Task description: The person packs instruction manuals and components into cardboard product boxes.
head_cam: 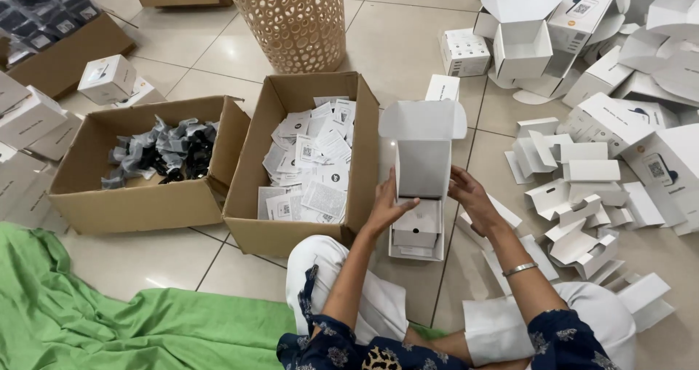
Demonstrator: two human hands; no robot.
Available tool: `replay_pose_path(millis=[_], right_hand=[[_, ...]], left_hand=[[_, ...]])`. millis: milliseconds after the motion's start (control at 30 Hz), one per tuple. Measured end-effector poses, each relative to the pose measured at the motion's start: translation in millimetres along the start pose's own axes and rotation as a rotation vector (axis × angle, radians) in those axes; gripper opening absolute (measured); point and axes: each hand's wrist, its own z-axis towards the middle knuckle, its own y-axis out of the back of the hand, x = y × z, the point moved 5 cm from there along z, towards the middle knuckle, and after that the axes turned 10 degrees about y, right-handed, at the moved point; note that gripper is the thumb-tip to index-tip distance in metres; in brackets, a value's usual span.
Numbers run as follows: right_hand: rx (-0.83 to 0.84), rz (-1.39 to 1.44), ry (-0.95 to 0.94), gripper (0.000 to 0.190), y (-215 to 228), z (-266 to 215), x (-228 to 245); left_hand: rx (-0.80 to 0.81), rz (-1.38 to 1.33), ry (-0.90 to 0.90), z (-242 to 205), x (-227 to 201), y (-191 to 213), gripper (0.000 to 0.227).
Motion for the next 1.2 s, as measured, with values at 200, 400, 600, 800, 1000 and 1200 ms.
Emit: replay_pose_path(millis=[200,400,600,800,1000,1200], right_hand=[[0.123,-0.048,0.024,0.072,30,-4,10],[0.084,-0.053,0.031,0.073,39,-6,4],[-0.085,0.025,-0.061,0.048,45,-10,-22],[-0.196,0.282,-0.221,0.043,47,-20,-59],[-0.16,0.39,-0.18,0.057,88,-23,-126],[0.0,0.411,-0.058,0.065,49,-33,-51]], left_hand=[[0.4,-0.25,-0.057,-10,-12,-6,0.11],[0.465,-0.758,0.253,-14,-9,-16,0.101],[0.502,-0.686,0.132,-4,23,-35,0.085],[0.51,-0.578,0.16,-26,-6,-37,0.075],[0.437,-0.586,0.154,-9,38,-54,0.071],[0.455,-0.744,0.161,-2,41,-54,0.069]])
